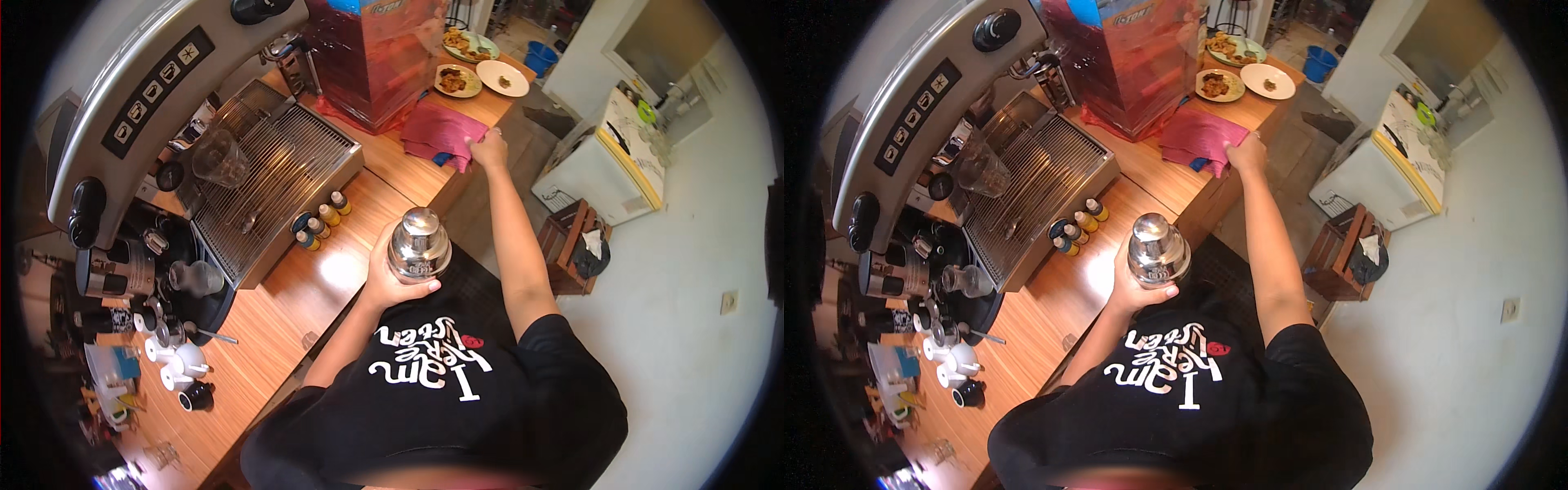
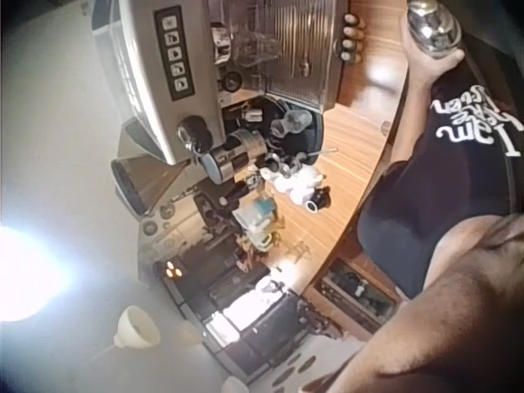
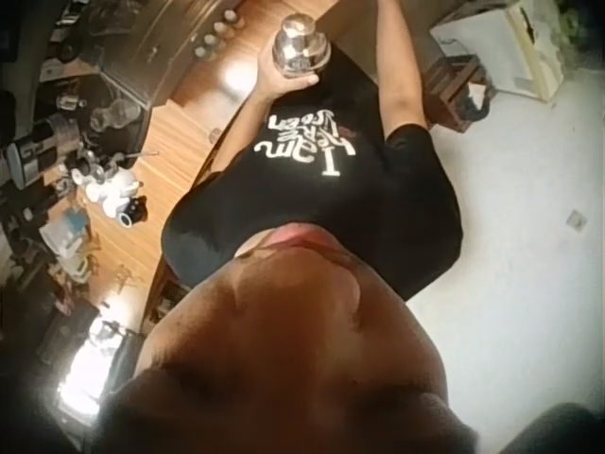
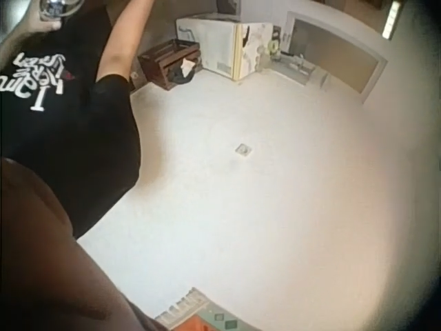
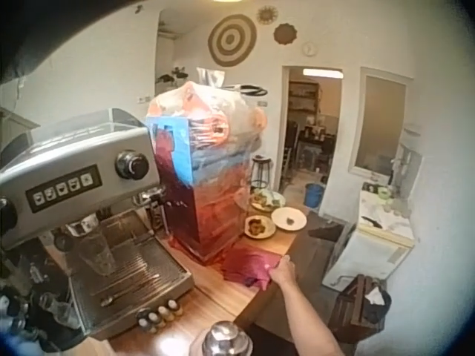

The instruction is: Preparing a blue drink in a cocktail shaker and pouring it into a glass.

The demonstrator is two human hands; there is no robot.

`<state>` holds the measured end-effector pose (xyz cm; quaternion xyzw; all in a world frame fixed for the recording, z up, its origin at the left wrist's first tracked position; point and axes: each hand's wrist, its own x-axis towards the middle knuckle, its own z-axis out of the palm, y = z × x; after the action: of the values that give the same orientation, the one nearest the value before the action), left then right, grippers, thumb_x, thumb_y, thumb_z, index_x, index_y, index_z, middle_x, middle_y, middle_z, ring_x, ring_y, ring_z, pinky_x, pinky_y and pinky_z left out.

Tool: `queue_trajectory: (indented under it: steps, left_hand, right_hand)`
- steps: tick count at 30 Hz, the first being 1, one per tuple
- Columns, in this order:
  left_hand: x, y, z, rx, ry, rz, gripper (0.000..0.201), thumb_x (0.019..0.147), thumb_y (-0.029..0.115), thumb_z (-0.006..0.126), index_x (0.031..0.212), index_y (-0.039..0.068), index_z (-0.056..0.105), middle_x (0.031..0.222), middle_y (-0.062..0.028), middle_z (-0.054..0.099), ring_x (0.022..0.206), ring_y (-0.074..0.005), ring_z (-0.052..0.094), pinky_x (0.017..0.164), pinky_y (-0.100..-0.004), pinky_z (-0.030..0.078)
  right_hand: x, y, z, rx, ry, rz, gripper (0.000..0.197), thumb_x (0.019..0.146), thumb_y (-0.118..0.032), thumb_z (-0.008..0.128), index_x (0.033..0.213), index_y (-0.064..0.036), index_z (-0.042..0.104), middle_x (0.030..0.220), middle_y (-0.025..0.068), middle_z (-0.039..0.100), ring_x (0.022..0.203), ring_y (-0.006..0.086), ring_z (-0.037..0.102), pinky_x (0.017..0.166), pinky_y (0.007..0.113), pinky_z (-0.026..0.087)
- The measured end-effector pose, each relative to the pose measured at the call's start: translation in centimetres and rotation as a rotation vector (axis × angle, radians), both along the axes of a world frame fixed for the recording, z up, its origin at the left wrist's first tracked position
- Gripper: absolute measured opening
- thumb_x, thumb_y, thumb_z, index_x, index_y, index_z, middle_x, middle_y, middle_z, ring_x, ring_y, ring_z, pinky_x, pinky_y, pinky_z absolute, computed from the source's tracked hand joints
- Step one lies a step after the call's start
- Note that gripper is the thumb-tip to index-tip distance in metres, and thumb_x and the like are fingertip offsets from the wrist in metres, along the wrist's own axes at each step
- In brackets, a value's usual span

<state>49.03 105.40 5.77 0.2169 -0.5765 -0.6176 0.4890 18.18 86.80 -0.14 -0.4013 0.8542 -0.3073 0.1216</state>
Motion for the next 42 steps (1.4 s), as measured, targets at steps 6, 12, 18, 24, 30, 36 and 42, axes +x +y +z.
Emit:
queue_trajectory:
  steps: [6,12,18,24,30,36,42]
  left_hand:
    - [-2.8,-3.2,0.2,0.034,-0.021,0.045,0.097,0.061,0.020,0.095,0.140,-0.004,0.043,0.129,-0.0131,0.060,0.120,-0.0208,0.059,0.108,-0.0365,0.043]
    - [-5.3,-5.6,2.1,0.139,-0.039,-0.040,0.093,0.062,0.021,0.094,0.139,-0.003,0.046,0.126,-0.0120,0.062,0.117,-0.0197,0.060,0.104,-0.0356,0.045]
    - [-7.5,-6.3,3.0,0.563,0.276,-0.486,0.082,0.065,0.021,0.081,0.135,-0.007,0.048,0.113,-0.0162,0.067,0.097,-0.0227,0.068,0.089,-0.0350,0.055]
    - [-9.3,-5.4,3.6,0.760,0.417,-0.610,0.083,0.066,0.022,0.079,0.135,-0.010,0.046,0.113,-0.0262,0.066,0.096,-0.0312,0.071,0.085,-0.0418,0.060]
    - [-9.0,-4.1,2.8,0.716,0.463,-0.439,0.087,0.066,0.020,0.078,0.138,-0.009,0.040,0.111,-0.0258,0.065,0.094,-0.0326,0.072,0.084,-0.0426,0.062]
    - [-7.5,-3.5,1.9,0.718,0.427,-0.274,0.085,0.066,0.021,0.078,0.137,-0.008,0.041,0.109,-0.0247,0.065,0.090,-0.0323,0.072,0.082,-0.0426,0.062]
    - [-7.0,-3.9,3.3,0.645,0.287,-0.478,0.091,0.065,0.022,0.078,0.142,-0.004,0.038,0.116,-0.0193,0.063,0.102,-0.0264,0.067,0.088,-0.0375,0.057]
  right_hand:
    - [-1.4,0.4,-1.1,-0.564,-0.668,0.283,0.023,0.089,-0.015,0.074,0.102,-0.0048,0.057,0.094,0.0012,0.064,0.088,0.0128,0.059,0.084,0.029,0.047]
    - [4.1,8.6,8.6,-0.869,-1.118,0.788,0.017,0.098,-0.018,0.065,0.106,-0.0068,0.055,0.109,0.0020,0.061,0.098,0.0117,0.056,0.092,0.031,0.044]
    - [4.2,10.7,10.0,-0.911,-1.274,1.123,0.042,0.106,-0.043,0.046,0.104,-0.0019,0.049,0.128,0.0285,0.058,0.119,0.0338,0.059,0.106,0.046,0.045]
    - [2.3,9.8,12.7,-0.766,-1.007,1.324,0.034,0.099,-0.032,0.065,0.113,-0.0012,0.060,0.120,0.0206,0.066,0.114,0.0302,0.061,0.099,0.043,0.048]
    - [2.7,12.0,15.0,-0.931,-0.374,1.473,0.025,0.097,-0.029,0.065,0.089,-0.0061,0.066,0.107,0.0083,0.072,0.114,0.0346,0.059,0.105,0.048,0.040]
    - [3.1,12.6,12.0,-1.033,-0.810,1.407,0.009,0.083,-0.008,0.066,0.076,-0.0054,0.062,0.090,0.0108,0.069,0.092,0.0245,0.058,0.088,0.040,0.045]
    - [4.6,12.2,14.8,-0.904,-0.616,1.197,0.029,0.084,-0.017,0.065,0.108,-0.0014,0.065,0.112,0.0169,0.065,0.112,0.0308,0.058,0.100,0.044,0.042]
